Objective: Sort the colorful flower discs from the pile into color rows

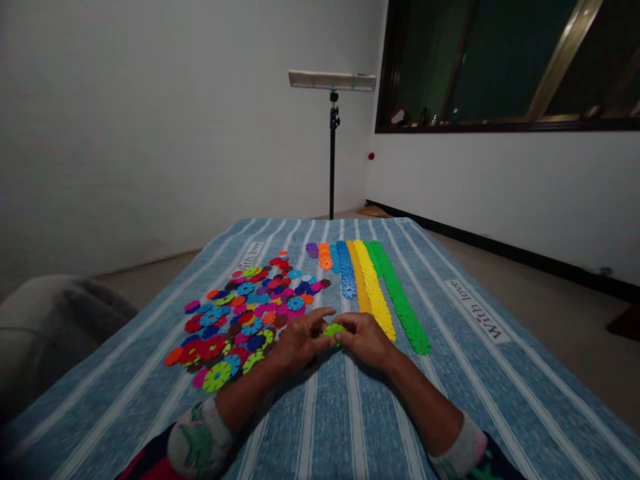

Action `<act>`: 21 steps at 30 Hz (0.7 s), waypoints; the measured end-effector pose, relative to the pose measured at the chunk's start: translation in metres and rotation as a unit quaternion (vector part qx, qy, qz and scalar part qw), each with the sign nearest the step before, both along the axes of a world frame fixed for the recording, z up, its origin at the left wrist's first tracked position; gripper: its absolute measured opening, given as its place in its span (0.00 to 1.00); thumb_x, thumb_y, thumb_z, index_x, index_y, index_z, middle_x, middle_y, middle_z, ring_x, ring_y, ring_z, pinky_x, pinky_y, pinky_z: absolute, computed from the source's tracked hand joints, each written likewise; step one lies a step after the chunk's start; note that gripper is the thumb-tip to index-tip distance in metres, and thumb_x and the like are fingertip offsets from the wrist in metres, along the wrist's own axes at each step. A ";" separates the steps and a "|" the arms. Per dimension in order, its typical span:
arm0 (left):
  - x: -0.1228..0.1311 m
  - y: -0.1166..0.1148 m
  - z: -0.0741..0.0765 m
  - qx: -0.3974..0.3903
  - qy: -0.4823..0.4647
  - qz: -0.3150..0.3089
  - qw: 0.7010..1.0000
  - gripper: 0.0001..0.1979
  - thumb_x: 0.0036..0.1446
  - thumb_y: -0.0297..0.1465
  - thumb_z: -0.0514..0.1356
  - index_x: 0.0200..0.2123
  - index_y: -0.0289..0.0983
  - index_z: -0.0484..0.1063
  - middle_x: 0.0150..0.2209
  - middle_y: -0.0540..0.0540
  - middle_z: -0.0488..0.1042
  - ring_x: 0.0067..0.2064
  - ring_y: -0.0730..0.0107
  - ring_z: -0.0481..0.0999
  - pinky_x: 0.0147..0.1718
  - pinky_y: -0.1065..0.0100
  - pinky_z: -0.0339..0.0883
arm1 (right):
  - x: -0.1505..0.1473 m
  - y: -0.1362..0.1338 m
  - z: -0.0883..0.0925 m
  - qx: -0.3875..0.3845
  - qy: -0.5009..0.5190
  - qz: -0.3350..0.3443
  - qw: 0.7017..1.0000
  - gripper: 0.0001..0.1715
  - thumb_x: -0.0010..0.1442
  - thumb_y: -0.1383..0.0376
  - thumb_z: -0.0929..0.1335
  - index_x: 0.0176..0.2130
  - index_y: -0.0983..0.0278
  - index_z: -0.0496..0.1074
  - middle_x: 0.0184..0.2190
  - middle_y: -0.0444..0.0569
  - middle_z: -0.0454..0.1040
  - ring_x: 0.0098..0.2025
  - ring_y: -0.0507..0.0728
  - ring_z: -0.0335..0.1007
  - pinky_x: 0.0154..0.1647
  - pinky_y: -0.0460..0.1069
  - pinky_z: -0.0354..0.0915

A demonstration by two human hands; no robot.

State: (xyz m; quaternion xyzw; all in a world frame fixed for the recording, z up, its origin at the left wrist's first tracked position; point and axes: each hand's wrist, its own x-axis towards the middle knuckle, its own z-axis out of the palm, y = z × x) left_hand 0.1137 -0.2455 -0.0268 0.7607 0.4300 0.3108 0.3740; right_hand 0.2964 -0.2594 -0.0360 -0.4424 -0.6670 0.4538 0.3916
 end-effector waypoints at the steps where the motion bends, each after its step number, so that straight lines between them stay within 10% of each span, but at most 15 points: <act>1: 0.001 -0.001 0.000 -0.007 -0.007 -0.004 1.000 0.28 0.49 0.33 0.63 0.55 0.33 0.71 0.27 0.52 0.73 0.29 0.72 0.70 0.30 0.71 0.64 | 0.001 -0.002 0.001 -0.010 0.006 0.001 1.000 0.09 0.51 0.65 0.69 0.34 0.64 0.78 0.26 0.44 0.74 0.28 0.51 0.66 0.30 0.47 0.61; 11: -0.013 -0.001 0.010 -0.008 -0.031 0.000 0.999 0.17 0.50 0.35 0.62 0.43 0.35 0.77 0.30 0.46 0.79 0.29 0.70 0.76 0.32 0.68 0.70 | 0.083 -0.039 0.023 -0.007 -0.019 -0.166 0.986 0.14 0.48 0.59 0.72 0.34 0.65 0.79 0.29 0.48 0.78 0.29 0.54 0.70 0.31 0.51 0.65; 21: -0.054 -0.021 0.036 0.036 0.028 0.027 0.999 0.12 0.49 0.38 0.62 0.34 0.38 0.79 0.30 0.44 0.80 0.32 0.61 0.77 0.35 0.63 0.70 | 0.143 -0.069 -0.006 -0.024 -0.145 -0.214 0.966 0.16 0.50 0.58 0.68 0.35 0.65 0.79 0.23 0.45 0.75 0.25 0.54 0.68 0.27 0.49 0.62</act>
